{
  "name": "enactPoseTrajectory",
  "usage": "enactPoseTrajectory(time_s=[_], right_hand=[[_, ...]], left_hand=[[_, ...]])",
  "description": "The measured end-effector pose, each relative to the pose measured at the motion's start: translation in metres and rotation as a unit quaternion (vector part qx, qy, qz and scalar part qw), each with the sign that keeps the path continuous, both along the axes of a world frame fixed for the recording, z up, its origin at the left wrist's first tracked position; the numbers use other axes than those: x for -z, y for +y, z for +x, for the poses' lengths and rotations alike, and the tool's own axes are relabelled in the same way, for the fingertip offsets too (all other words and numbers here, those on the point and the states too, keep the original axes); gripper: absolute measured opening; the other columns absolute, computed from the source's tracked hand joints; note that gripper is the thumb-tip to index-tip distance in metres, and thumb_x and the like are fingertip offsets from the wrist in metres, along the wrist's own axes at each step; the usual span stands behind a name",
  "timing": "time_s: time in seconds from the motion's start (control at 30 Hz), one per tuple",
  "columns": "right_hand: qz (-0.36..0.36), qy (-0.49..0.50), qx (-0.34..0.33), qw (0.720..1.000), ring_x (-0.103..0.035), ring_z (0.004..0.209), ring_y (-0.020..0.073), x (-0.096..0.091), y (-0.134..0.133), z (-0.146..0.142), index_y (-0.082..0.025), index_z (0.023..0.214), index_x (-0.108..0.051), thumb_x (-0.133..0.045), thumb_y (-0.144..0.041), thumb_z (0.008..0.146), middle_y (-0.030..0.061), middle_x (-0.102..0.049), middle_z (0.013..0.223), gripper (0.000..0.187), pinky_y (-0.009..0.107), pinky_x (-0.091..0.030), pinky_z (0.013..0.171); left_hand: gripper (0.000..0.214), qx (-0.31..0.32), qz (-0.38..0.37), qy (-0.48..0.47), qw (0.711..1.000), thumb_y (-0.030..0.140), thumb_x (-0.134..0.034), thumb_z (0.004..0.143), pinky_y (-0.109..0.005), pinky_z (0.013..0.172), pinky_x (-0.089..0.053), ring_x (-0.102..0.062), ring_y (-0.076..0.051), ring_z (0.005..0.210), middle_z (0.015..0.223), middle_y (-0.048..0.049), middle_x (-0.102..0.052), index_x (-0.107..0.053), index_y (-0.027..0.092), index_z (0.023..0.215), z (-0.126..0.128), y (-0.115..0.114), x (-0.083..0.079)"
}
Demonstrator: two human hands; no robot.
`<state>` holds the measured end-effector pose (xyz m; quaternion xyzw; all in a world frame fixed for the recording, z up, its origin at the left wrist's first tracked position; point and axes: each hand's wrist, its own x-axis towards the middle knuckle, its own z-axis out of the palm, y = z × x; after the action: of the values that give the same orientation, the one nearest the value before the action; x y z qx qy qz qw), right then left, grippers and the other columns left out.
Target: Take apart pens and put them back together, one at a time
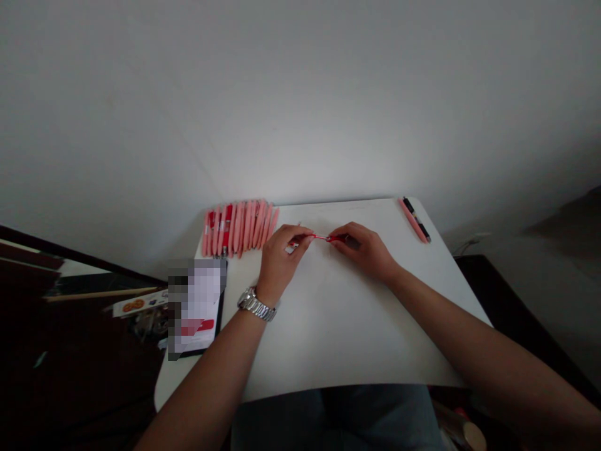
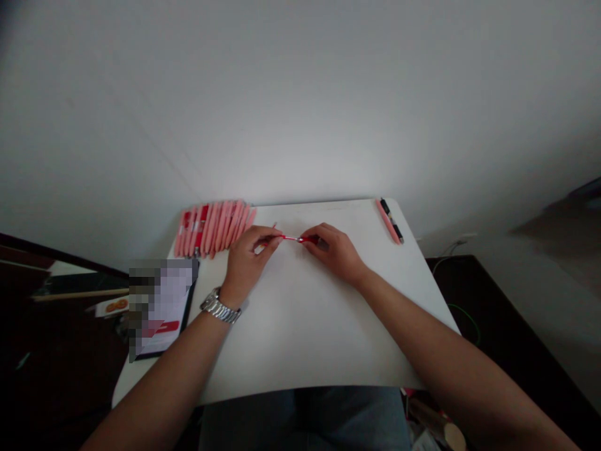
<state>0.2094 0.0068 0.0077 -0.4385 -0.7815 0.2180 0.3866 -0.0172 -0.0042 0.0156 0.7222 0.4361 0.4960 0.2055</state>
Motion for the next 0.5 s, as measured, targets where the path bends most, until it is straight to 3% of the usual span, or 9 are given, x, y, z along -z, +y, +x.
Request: enactPoseTrajectory(time_s=[0.5], right_hand=[[-0.016,0.013,0.011,1.0,-0.068,0.086,0.0206,-0.003,-0.0019,-0.0014,-0.025,0.102,-0.072,-0.062,-0.041,0.097,0.0057,-0.073,0.095,0.02,0.034,-0.054,0.078]], left_hand=[[0.012,-0.003,-0.001,0.013,1.0,0.025,-0.063,0.097,-0.028,0.08,-0.06,-0.07,-0.014,0.088,0.099,-0.0035,-0.072,-0.071,0.023,0.105,-0.0004,0.0005,0.0004]])
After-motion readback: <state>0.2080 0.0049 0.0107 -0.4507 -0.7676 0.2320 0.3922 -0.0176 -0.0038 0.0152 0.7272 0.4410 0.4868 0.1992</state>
